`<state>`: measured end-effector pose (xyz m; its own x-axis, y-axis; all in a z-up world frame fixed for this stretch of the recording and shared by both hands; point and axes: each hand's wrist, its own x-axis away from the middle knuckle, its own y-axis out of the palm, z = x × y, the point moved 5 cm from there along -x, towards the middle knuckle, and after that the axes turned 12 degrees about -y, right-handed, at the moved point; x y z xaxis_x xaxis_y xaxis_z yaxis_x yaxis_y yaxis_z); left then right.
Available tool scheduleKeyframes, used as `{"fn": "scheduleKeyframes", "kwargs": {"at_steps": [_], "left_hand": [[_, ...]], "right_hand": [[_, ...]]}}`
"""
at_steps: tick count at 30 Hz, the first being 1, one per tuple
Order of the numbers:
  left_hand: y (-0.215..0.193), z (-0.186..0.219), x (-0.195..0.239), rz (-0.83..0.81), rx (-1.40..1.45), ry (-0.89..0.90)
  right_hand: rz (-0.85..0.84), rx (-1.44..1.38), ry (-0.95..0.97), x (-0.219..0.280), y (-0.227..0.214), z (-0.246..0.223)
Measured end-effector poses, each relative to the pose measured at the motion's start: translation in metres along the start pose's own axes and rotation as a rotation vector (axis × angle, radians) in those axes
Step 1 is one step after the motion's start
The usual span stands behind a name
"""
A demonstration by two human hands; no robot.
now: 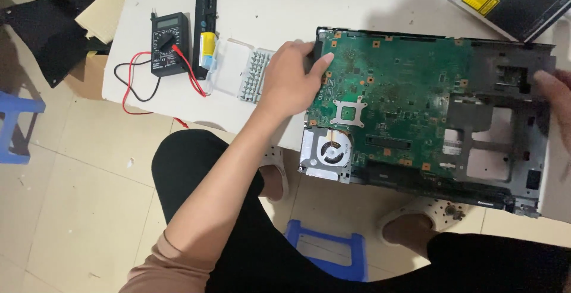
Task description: The person removes a laptop optical drive using a screwdriver, then places a new drive into the bay and aligns it. The person handles screws and the drive carefully while working on the open laptop chassis.
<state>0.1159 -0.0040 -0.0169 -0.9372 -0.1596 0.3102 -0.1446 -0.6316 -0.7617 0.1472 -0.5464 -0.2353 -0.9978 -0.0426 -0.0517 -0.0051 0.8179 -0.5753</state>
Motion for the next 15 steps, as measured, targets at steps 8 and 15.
{"fn": "scheduleKeyframes", "kwargs": {"at_steps": [8, 15], "left_hand": [[-0.002, -0.006, 0.000, 0.085, 0.302, -0.121], [-0.004, 0.000, 0.006, 0.046, 0.473, -0.231]], "right_hand": [[0.174, 0.074, 0.060, 0.018, 0.017, -0.126], [0.090, 0.055, 0.071, 0.018, 0.022, -0.126]]}}
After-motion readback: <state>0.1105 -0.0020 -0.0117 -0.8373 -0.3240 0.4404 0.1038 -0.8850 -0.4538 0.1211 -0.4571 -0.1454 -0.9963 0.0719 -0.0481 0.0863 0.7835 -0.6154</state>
